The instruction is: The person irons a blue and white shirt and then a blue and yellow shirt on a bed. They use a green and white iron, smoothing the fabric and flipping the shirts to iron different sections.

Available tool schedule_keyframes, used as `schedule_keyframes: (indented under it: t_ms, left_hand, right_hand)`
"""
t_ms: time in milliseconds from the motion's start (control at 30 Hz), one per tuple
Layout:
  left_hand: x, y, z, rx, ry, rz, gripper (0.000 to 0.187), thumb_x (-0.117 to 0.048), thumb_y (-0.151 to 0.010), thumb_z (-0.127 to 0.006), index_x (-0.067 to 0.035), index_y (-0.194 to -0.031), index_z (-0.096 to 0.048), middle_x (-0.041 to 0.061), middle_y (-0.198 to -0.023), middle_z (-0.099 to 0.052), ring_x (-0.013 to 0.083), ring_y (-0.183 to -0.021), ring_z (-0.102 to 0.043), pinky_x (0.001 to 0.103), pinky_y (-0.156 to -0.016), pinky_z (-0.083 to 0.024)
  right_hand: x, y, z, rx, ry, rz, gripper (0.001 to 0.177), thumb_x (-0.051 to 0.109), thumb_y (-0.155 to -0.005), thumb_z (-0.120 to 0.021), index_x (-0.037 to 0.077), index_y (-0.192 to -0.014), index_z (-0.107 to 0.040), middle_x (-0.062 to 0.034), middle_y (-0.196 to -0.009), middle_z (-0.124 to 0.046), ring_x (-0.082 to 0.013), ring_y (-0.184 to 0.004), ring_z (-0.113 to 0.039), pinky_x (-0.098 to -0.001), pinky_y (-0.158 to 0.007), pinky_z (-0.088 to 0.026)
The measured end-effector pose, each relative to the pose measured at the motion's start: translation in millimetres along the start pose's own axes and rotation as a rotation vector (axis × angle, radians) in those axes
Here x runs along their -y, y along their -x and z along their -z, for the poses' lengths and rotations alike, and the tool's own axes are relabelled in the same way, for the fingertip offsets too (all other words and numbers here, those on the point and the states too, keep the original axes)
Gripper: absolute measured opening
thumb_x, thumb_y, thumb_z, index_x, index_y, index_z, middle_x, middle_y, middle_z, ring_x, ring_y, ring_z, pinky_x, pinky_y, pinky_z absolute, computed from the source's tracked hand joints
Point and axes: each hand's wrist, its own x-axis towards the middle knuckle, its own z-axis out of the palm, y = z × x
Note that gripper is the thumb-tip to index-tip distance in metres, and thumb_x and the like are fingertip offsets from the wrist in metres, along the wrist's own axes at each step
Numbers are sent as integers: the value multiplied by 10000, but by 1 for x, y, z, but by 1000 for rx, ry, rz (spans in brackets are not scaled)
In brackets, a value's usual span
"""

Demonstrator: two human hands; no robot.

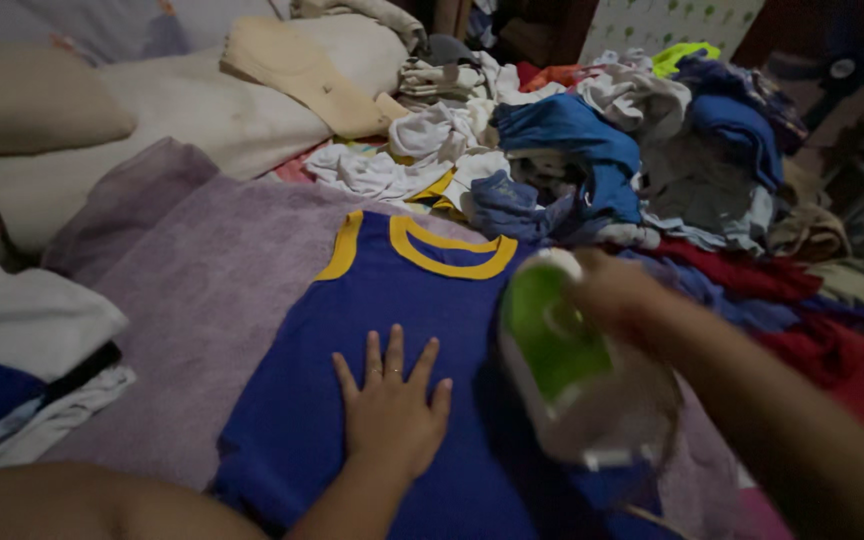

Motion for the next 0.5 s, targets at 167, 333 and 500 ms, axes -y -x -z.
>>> schedule_keyframes:
  t_ms: [167, 333, 500]
  left_hand:
    - [-2, -2, -4, -39, -31, -4, 655, -512, -940, -415, -326, -1566, -367, 143, -1670, -222, 394, -1546, -121, 700, -1127, -6]
    - [-2, -2, -5, -74, -19, 4, 649, -499, -934, -428, -316, -1556, -393, 152, -1657, -256, 402, -1538, -149, 707, -1128, -11]
    - [-2, -2, -6, -87, 13, 8, 632, -483, -949, -426, -298, -1553, -406, 154, -1659, -266, 397, -1540, -158, 694, -1142, -13]
  right_hand:
    - [-3, 56, 7, -34, -204, -8, 628, 328, -903, -645, 116, -1477, -501, -191, -1302, -673, -349, -1092, -712, -444, -927, -565]
    - [-6, 5, -4, -132, -44, 177, 574, 380, -913, -654, 54, -1380, -582, -219, -1316, -654, -357, -1188, -645, -445, -994, -500]
    - [6, -75, -5, -67, 64, 140, 481, 410, -941, -627, 20, -1215, -693, -251, -1194, -726, -397, -1117, -699, -470, -973, -526]
